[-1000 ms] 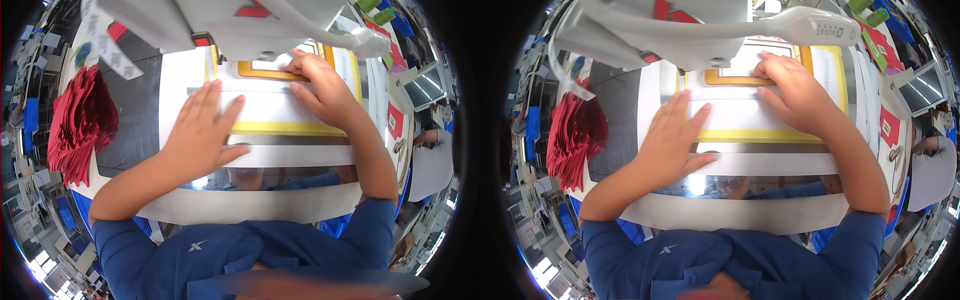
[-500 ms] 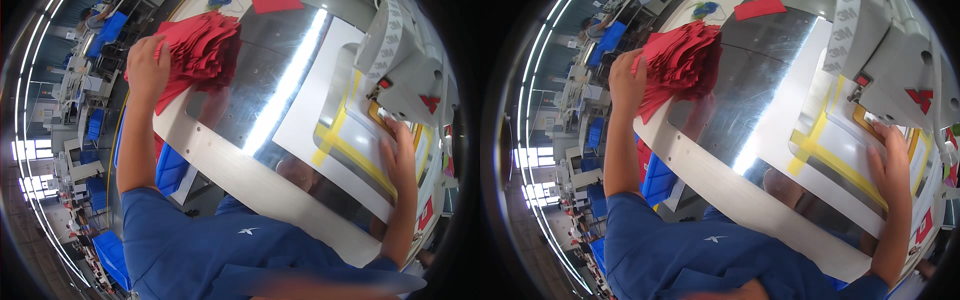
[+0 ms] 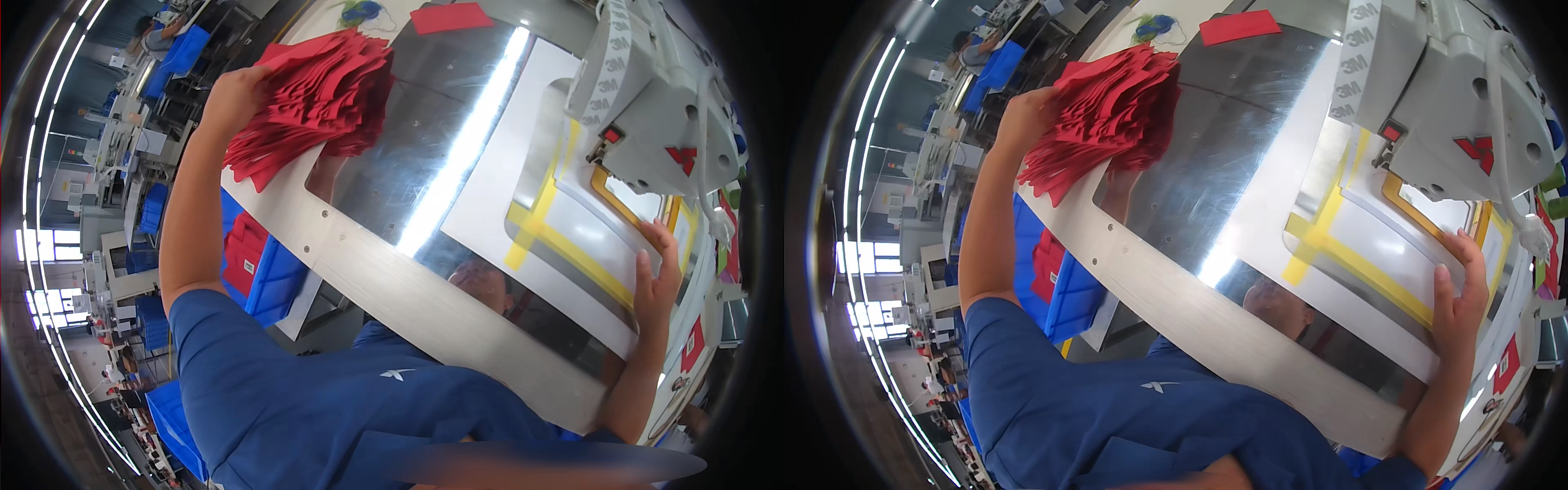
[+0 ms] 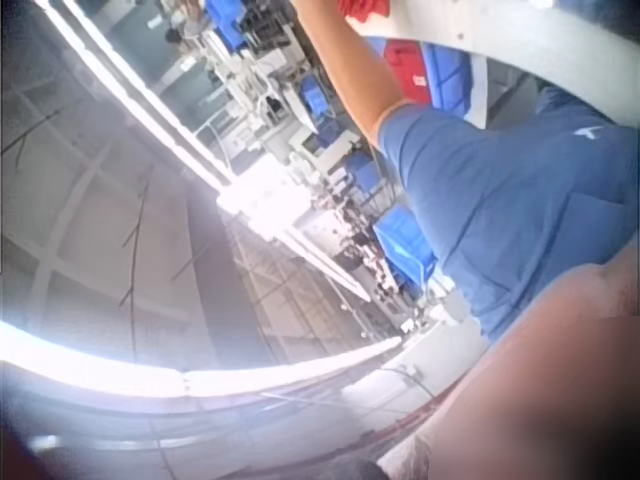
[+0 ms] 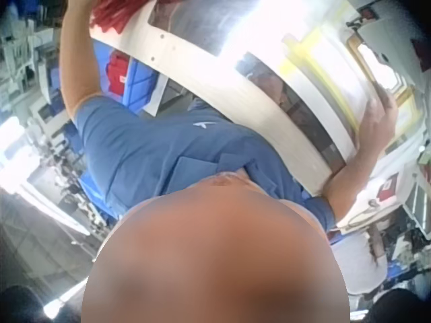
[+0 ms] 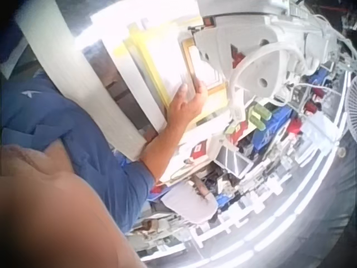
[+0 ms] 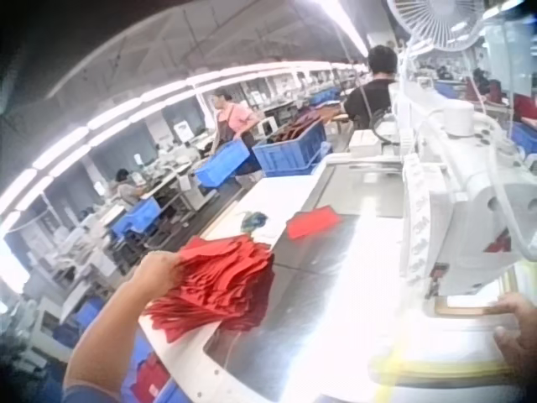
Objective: The recorder is using an industrial sewing machine to attach brand labels to pieces of red fabric.
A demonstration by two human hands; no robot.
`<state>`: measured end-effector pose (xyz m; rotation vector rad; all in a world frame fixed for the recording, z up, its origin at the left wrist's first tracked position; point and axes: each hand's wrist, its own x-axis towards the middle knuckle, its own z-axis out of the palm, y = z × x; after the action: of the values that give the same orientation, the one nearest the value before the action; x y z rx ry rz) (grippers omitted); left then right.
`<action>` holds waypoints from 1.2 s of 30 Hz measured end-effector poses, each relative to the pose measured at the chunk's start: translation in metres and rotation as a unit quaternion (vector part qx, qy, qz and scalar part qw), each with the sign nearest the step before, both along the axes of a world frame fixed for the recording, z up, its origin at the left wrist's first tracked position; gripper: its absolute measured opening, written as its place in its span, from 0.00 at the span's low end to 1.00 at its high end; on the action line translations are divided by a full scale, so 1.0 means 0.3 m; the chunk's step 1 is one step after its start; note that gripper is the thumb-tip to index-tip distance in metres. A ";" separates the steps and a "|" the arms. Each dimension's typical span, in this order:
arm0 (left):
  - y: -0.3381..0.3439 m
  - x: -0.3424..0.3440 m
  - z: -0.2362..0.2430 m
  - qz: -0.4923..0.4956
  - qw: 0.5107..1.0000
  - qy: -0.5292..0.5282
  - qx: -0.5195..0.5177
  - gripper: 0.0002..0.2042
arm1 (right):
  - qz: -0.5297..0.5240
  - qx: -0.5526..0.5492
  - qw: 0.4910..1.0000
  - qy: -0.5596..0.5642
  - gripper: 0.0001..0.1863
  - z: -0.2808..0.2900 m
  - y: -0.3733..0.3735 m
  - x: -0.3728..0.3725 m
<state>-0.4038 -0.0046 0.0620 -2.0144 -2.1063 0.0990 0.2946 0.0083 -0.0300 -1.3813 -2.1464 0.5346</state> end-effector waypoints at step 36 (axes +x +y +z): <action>-0.022 1.026 -0.337 -0.359 0.924 -0.124 -0.048 0.35 | 0.207 0.089 0.966 -0.124 0.21 0.123 -0.078 -0.294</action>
<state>-0.0959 -0.0113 -0.0389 -2.8420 -1.3528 -0.1878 0.2064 -0.0151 0.0070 -0.9432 -2.6367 0.3192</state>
